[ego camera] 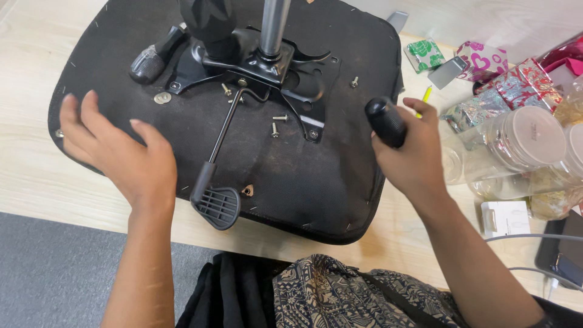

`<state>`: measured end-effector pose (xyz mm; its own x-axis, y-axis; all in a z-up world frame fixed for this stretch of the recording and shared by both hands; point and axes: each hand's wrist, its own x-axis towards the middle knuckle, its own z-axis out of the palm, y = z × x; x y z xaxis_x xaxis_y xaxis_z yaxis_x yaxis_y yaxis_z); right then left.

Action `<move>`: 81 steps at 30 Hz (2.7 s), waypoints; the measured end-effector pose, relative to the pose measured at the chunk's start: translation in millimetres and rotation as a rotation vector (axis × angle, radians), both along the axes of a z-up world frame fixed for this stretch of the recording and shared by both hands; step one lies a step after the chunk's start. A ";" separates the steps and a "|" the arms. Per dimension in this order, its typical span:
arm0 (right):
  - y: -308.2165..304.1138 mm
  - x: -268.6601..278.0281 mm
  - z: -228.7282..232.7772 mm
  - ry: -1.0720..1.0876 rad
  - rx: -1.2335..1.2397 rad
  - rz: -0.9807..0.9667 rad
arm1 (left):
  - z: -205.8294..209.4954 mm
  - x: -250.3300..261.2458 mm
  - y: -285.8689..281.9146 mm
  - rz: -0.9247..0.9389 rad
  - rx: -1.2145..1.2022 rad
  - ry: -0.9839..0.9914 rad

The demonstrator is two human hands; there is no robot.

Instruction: The person assembles a chair base by inserting screws into the underside of the seat and tightening them with a screwdriver. The person handles screws, a screwdriver, and the chair base throughout the clip.

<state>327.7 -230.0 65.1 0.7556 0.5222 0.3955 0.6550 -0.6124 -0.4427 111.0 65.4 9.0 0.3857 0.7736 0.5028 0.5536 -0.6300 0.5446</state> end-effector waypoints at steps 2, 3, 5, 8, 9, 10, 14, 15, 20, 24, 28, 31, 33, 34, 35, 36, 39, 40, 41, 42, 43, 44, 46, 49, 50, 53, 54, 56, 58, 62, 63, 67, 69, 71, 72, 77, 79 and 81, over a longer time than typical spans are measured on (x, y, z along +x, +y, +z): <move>2.5 0.5 25.4 0.128 0.089 -0.020 | 24.6 12.0 -12.8 -0.195 -0.141 -0.242; 4.5 0.2 36.5 0.303 0.147 -0.066 | 35.2 18.9 -19.3 -0.283 -0.099 -0.212; 8.2 -1.4 51.3 0.528 0.249 -0.087 | 51.4 33.8 -35.4 -0.439 -0.080 -0.135; 11.7 -6.2 57.2 0.628 0.329 -0.014 | 60.7 54.2 -61.8 -0.611 0.025 0.066; 12.6 -7.9 57.2 0.627 0.325 0.011 | 60.5 62.0 -70.1 -0.598 -0.030 0.196; 13.8 -9.4 56.8 0.628 0.321 0.039 | 59.1 70.4 -77.3 -0.581 -0.086 0.326; 12.2 -10.0 56.4 0.815 0.521 0.110 | 48.9 88.5 -78.4 -0.575 -0.152 0.693; 11.0 -9.3 57.1 0.861 0.606 0.156 | 46.0 92.0 -76.7 -0.589 -0.164 0.688; 11.3 -12.0 61.7 0.869 0.801 0.323 | 35.5 106.5 -61.8 -0.676 -0.175 0.660; 14.5 -19.2 62.8 0.890 0.881 0.381 | 35.4 108.8 -52.6 -0.701 -0.258 0.632; 15.2 -28.1 59.6 0.884 0.937 0.442 | 46.5 100.5 -55.8 -0.692 -0.322 0.664; 16.3 -32.1 56.5 0.900 0.973 0.477 | 63.5 89.7 -58.3 -0.693 -0.409 0.700; 18.8 -33.8 54.4 0.898 0.975 0.503 | 75.3 82.6 -58.2 -0.690 -0.477 0.759; 20.5 -34.7 53.2 0.898 0.977 0.517 | 81.2 80.9 -56.8 -0.686 -0.514 0.819; 22.4 -35.8 52.0 0.908 0.980 0.522 | 86.0 78.4 -55.9 -0.682 -0.551 0.879; 24.4 -36.9 50.9 0.918 0.982 0.524 | 89.4 75.7 -56.2 -0.676 -0.581 0.926; 30.9 -40.5 47.8 0.921 0.983 0.544 | 95.2 73.5 -59.8 -0.658 -0.665 1.056; 32.7 -41.8 46.9 0.916 0.981 0.551 | 95.8 75.6 -62.9 -0.652 -0.693 1.090; 34.4 -43.1 46.1 0.916 0.981 0.557 | 96.5 76.4 -64.8 -0.646 -0.721 1.124; 35.6 -44.2 45.7 0.915 0.981 0.563 | 97.8 76.2 -65.3 -0.644 -0.710 1.133; 36.6 -45.2 45.6 0.914 0.981 0.568 | 99.4 75.8 -65.6 -0.642 -0.698 1.141; 38.0 -45.9 45.6 0.916 0.982 0.564 | 101.6 75.1 -65.3 -0.637 -0.686 1.149; 40.1 -47.4 45.7 0.922 0.982 0.557 | 106.5 72.5 -62.6 -0.632 -0.649 1.208; 43.2 -48.9 44.9 0.920 0.982 0.558 | 109.8 74.1 -64.5 -0.634 -0.581 1.280; 44.0 -49.6 44.4 0.923 0.983 0.554 | 109.4 75.3 -65.9 -0.636 -0.556 1.301; 46.4 -51.8 42.7 0.927 0.984 0.544 | 104.5 76.0 -69.0 -0.642 -0.437 1.293; 46.7 -52.2 42.3 0.926 0.985 0.542 | 102.6 76.6 -69.3 -0.633 -0.393 1.289; 47.0 -53.1 41.8 0.922 0.981 0.536 | 99.0 77.7 -69.4 -0.616 -0.305 1.279; 46.9 -54.0 41.7 0.916 0.971 0.526 | 96.3 77.0 -69.0 -0.625 -0.300 1.301; 47.7 -57.1 41.7 0.912 0.972 0.519 | 94.0 74.9 -68.3 -0.627 -0.285 1.273; 48.2 -57.8 41.7 0.910 0.972 0.517 | 93.6 73.9 -68.4 -0.624 -0.286 1.250; 49.9 -59.2 42.2 0.924 0.982 0.510 | 92.7 75.9 -67.5 -0.637 -0.336 1.256; 50.9 -59.5 42.2 0.917 0.984 0.525 | 92.1 77.6 -67.0 -0.641 -0.345 1.283; 51.4 -59.6 41.9 0.908 0.987 0.535 | 91.3 78.6 -67.3 -0.633 -0.312 1.284; 51.9 -59.6 41.8 0.903 0.989 0.538 | 91.2 78.7 -67.2 -0.641 -0.304 1.269; 55.5 -61.8 41.2 0.871 1.011 0.577 | 92.7 77.4 -61.9 -0.702 -0.375 1.262; 58.0 -62.5 41.1 0.848 1.020 0.579 | 93.7 78.9 -59.2 -0.716 -0.415 1.256; 59.9 -63.7 41.0 0.847 1.026 0.588 | 93.9 79.7 -57.6 -0.735 -0.418 1.252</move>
<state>264.0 -170.2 106.2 0.7283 0.6001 0.3309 0.0194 0.4646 -0.8853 190.7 7.8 103.0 0.7395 0.2234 -0.6350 0.4220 -0.8888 0.1788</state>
